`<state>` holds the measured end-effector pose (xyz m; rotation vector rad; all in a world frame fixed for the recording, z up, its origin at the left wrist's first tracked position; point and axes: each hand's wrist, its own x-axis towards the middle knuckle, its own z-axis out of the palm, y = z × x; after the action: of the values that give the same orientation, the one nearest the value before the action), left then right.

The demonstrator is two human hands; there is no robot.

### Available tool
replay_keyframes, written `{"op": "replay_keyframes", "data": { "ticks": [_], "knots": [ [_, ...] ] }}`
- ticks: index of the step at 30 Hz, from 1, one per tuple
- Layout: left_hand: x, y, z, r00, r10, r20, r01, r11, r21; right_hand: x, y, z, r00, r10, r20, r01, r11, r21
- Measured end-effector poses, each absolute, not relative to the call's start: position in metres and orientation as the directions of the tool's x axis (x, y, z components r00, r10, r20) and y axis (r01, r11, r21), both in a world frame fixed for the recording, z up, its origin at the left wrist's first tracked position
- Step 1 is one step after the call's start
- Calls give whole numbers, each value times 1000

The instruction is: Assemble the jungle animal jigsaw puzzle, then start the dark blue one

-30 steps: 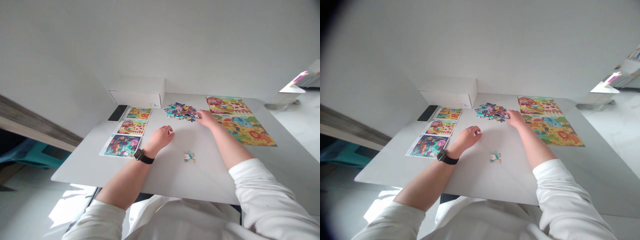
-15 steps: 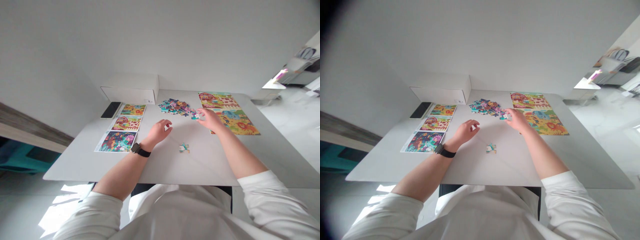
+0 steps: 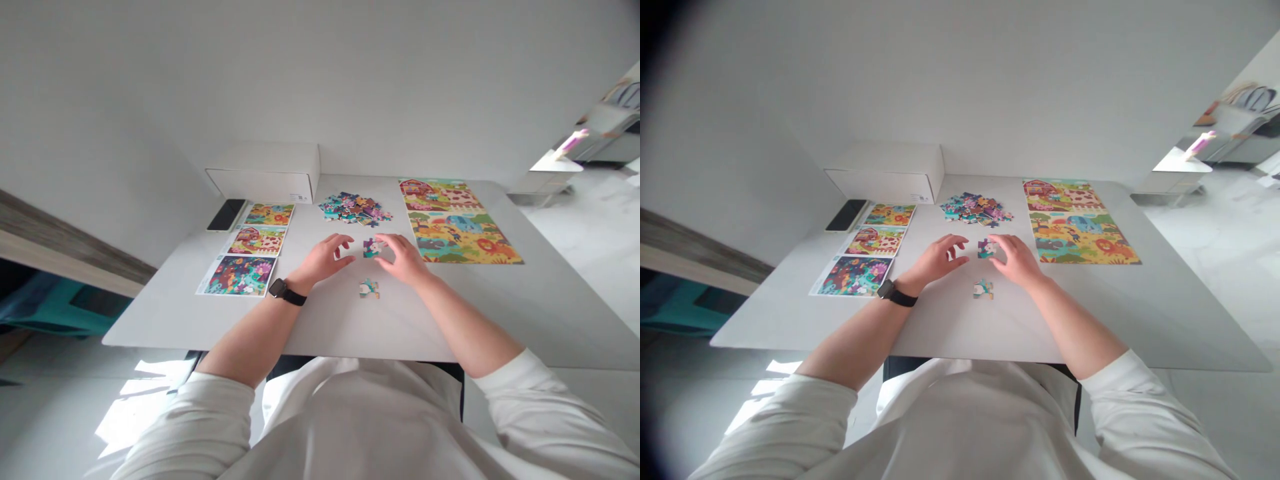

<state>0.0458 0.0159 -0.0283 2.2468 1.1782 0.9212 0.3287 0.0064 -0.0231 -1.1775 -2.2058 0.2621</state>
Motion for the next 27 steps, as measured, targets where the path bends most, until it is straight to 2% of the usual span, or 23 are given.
{"op": "replay_keyframes", "data": {
  "ticks": [7,17,27],
  "knots": [
    [50,10,-25,485,804,344,518,-581,628,321,1,-22,-474,775,418,650,628,-427],
    [51,13,-28,468,782,412,492,-617,614,319,-1,-22,-489,764,420,638,642,-425],
    [49,10,-24,448,801,398,476,-590,652,322,0,-23,-491,741,459,604,669,-434]
  ]
}}
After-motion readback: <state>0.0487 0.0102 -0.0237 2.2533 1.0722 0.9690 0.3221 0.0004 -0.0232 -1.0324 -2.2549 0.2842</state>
